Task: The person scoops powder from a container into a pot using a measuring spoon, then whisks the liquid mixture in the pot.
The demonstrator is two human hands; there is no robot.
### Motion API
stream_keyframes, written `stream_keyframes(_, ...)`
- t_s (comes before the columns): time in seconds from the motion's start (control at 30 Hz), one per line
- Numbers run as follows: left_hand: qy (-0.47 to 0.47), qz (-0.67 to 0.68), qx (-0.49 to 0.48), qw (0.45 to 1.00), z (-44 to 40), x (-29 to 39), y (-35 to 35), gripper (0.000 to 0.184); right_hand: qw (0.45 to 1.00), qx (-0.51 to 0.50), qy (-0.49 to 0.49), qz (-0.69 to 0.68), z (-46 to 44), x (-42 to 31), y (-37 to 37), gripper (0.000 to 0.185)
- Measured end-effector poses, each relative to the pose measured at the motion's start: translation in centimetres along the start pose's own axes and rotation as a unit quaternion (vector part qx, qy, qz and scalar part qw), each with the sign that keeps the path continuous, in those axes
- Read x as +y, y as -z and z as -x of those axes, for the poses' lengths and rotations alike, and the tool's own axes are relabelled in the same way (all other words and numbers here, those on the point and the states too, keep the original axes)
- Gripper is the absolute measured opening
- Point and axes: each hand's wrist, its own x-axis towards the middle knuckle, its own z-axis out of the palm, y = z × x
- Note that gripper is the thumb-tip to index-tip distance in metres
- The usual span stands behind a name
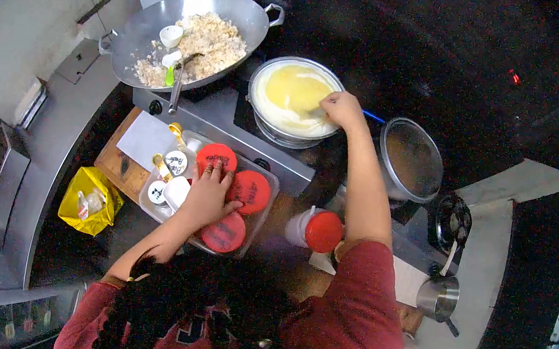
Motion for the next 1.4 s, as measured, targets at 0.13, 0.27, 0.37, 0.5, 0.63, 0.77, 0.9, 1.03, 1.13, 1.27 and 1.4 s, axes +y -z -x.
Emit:
stream_keyframes(0.13,-0.009,-0.003,-0.004,1.000,-0.6,-0.1,0.3,0.076,0.987,0.139,0.013,0.083,-1.0,0.3,-1.3,0.028)
stream_keyframes(0.27,-0.013,0.007,0.012,1.000,-0.8,-0.5,-0.5,0.070,0.990,0.096,-0.016,-0.100,-2.6,1.4,-5.4,0.029)
stream_keyframes(0.37,-0.008,0.004,0.011,1.000,-0.9,-0.6,-0.8,0.070,0.999,-0.029,-0.017,0.020,0.1,-1.9,-1.5,0.027)
stream_keyframes(0.5,-0.010,0.045,-0.021,0.999,-1.1,-0.6,-0.5,0.071,0.990,0.091,-0.017,0.109,-1.0,-0.6,-2.2,0.027)
stream_keyframes(0.63,-0.009,0.071,-0.058,0.996,-1.5,-1.0,0.3,0.072,0.998,0.035,-0.029,-0.041,-3.0,0.0,-5.5,0.025)
stream_keyframes(0.77,-0.007,0.042,-0.018,0.999,-2.4,-2.0,-0.4,0.072,0.980,0.020,-0.004,0.197,-0.8,-3.5,-1.4,0.029)
stream_keyframes(0.9,-0.015,0.069,-0.017,0.997,-1.6,-1.4,-0.4,0.074,0.980,0.127,-0.046,0.149,-1.2,-2.7,-4.0,0.028)
stream_keyframes(1.03,-0.013,0.060,-0.002,0.998,-1.5,-1.7,-0.6,0.074,0.999,0.024,0.017,0.042,-2.9,0.2,-5.9,0.027)
stream_keyframes(1.13,-0.018,0.063,-0.040,0.997,-1.6,-1.8,-0.4,0.074,0.985,-0.001,-0.033,0.171,-0.4,-3.6,-1.8,0.027)
stream_keyframes(1.27,-0.020,0.066,-0.023,0.997,-1.4,-1.5,-0.3,0.073,0.981,0.107,-0.019,0.158,-1.4,-2.2,-3.4,0.029)
stream_keyframes(1.4,-0.017,0.069,-0.032,0.997,-1.6,-1.6,-0.2,0.074,0.998,0.014,0.015,0.062,-1.4,-3.0,-3.6,0.026)
